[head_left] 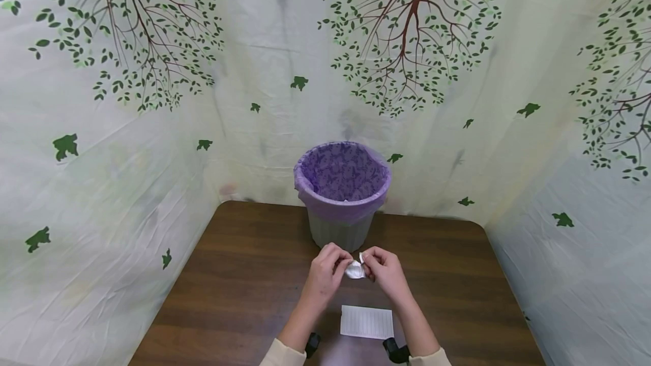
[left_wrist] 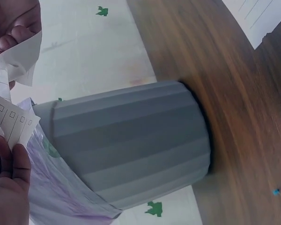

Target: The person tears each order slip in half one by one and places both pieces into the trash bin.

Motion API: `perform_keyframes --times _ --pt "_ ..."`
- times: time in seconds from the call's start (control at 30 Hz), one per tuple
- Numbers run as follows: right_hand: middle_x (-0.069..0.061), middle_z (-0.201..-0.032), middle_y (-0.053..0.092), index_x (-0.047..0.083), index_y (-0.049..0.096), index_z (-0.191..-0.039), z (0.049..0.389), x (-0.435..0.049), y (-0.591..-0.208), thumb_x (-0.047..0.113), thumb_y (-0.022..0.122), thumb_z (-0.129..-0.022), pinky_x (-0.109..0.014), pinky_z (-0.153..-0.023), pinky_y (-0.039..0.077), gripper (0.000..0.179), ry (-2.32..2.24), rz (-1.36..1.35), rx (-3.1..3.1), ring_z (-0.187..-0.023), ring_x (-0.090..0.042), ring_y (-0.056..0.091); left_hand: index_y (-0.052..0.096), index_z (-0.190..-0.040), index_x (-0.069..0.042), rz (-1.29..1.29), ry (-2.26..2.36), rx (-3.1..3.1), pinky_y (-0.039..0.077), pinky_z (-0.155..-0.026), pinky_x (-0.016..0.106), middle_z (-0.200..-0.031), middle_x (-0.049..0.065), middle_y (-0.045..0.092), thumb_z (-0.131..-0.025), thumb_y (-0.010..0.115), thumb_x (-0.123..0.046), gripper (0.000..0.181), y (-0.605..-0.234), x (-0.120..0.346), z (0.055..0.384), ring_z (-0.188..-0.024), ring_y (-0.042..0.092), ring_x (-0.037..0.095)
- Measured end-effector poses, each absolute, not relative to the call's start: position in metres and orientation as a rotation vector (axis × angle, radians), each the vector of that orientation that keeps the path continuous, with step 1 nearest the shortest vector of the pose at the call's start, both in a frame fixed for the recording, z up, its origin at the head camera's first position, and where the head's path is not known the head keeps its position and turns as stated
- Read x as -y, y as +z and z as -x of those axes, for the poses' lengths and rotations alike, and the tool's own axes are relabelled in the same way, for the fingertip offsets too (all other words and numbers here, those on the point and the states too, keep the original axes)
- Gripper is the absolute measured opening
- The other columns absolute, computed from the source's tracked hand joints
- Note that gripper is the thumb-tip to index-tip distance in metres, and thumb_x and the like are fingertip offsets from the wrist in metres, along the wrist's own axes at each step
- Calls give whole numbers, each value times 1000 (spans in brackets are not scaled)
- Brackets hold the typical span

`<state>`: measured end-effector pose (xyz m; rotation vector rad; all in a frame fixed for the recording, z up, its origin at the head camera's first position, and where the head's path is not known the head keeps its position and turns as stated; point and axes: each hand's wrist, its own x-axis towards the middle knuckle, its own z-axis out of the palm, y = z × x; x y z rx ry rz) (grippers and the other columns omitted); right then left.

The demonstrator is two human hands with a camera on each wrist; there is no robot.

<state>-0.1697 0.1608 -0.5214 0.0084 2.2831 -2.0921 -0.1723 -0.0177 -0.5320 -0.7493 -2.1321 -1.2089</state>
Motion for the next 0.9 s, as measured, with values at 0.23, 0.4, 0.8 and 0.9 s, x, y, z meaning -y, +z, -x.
perform_keyframes --times 0.23,0.4,0.8,0.9 --pt "2 -64 53 -9 64 -94 169 -164 -518 5 59 -104 -22 -57 42 18 -2091 24 -2300 -58 -8 49 72 -90 -8 718 -1245 2088 48 -68 16 -86 2 66 -88 81 1 13 -534 17 176 -78 59 12" --pt "1 -65 53 -10 64 -94 168 -166 -516 5 60 -104 -22 -57 42 19 -2095 33 -2306 -58 -8 48 73 -90 -9 671 -1296 2133 49 -66 16 -87 1 66 -90 81 -1 11 -532 18 174 -77 59 11" --pt "2 -65 54 -8 65 -94 168 -170 -516 7 61 -104 -23 -58 44 19 -2069 12 -2329 -59 -9 50 74 -91 -7 645 -1311 2121 54 -70 18 -87 3 68 -89 81 1 11 -534 21 177 -78 63 12" --pt "1 -66 55 -7 66 -94 169 -172 -518 6 60 -104 -23 -57 44 18 -2070 -7 -2333 -59 -9 50 74 -91 -7 624 -1331 2122 54 -70 17 -88 4 68 -89 80 1 11 -534 23 178 -78 64 12"
